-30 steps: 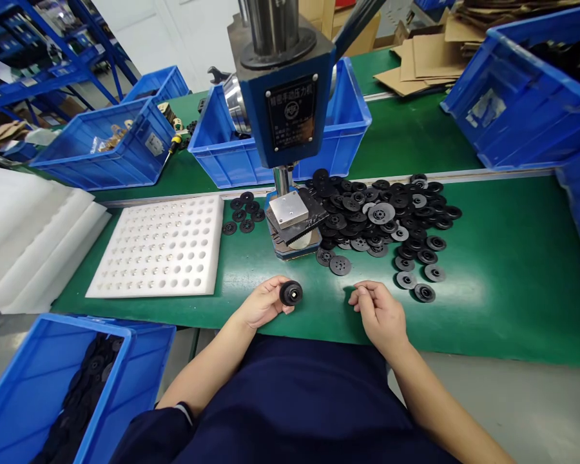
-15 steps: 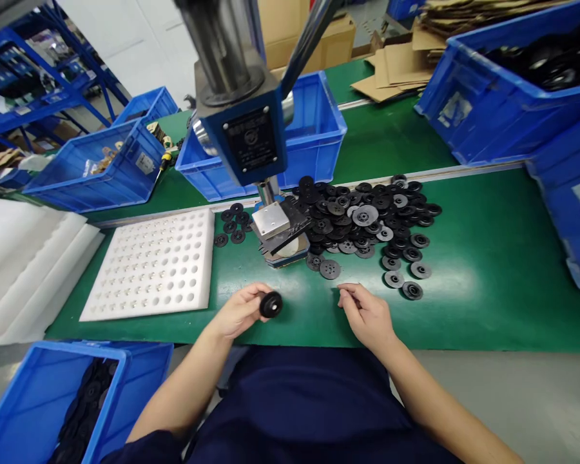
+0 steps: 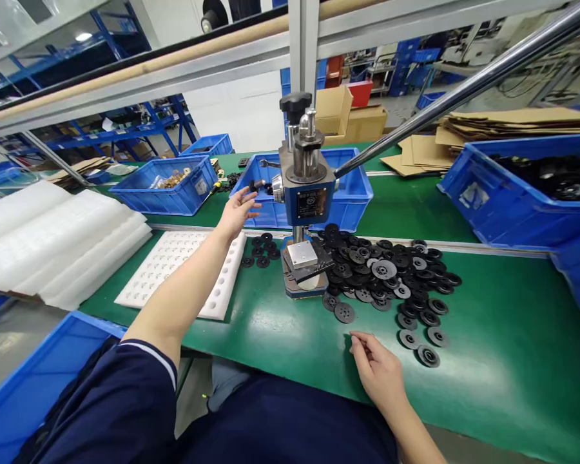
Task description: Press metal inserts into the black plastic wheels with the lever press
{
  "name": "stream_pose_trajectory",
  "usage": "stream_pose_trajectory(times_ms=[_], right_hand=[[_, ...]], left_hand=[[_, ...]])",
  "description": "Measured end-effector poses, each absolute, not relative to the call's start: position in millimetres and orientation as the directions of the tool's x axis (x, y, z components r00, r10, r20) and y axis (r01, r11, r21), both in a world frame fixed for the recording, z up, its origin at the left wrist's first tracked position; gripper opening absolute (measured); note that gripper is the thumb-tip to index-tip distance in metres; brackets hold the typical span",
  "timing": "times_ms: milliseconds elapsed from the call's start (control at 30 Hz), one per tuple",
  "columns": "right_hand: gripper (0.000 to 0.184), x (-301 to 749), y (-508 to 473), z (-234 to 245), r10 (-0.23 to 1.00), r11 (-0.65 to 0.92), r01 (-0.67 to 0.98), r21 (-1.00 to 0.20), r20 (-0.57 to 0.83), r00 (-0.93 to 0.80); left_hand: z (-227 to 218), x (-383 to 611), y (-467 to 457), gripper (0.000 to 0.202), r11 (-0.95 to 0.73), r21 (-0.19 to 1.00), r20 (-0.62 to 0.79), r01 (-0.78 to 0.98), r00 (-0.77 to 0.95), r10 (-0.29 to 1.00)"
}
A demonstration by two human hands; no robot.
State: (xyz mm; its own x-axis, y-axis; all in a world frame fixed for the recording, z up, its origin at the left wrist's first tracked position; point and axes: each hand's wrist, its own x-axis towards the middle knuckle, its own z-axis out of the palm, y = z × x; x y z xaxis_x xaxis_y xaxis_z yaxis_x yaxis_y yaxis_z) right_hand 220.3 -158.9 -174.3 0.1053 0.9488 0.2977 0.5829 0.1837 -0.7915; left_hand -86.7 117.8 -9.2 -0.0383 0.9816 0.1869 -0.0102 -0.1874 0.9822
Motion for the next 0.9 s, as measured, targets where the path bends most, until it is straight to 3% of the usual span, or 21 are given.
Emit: stream_pose_trajectory(times_ms=[133,267,367,467,700,833,900], right_hand=[[0.028,219.5,-160.4,-170.1,0.925,0.236,0.631,-0.739,0.370,0.088],[0.030,217.6,-157.6,-173.8,0.850,0.331,0.792,-0.513,0.526,-0.015],[0.043,213.1,-153.6,-180.1,0.874,0.315,0.890,-0.330,0.466,-0.136],[0.054,208.1,-150.0,-184.0,0.881,0.337,0.917,-0.216,0.415,-0.226],[0.063,212.3,-149.9,-188.4,0.864,0.333,0.890,-0.312,0.479,-0.155],[0.059,220.1,-154.3,-190.2,0.833,0.323,0.864,-0.387,0.550,-0.065],[0.054,221.5,-157.4,-190.6,0.820,0.315,0.854,-0.415,0.572,-0.024]], left_hand=[[-42.6,-102.8,99.9,0.047,-0.184,0.973,0.186,0.136,0.001,0.983],[-64.3,-154.0,68.6,0.043,-0.131,0.895,0.207,0.427,-0.138,0.969],[-67.8,-200.3,40.6,0.038,0.007,0.771,0.265,0.637,-0.331,0.905],[-70.3,-236.8,5.1,0.036,0.122,0.700,0.295,0.703,-0.441,0.848],[-104.3,-256.7,-71.9,0.024,0.260,0.526,0.321,0.810,-0.471,0.822],[-111.4,-239.3,-80.3,0.014,0.218,0.524,0.356,0.824,-0.444,0.822],[-103.9,-222.8,-77.5,0.012,0.154,0.601,0.368,0.784,-0.443,0.818]])
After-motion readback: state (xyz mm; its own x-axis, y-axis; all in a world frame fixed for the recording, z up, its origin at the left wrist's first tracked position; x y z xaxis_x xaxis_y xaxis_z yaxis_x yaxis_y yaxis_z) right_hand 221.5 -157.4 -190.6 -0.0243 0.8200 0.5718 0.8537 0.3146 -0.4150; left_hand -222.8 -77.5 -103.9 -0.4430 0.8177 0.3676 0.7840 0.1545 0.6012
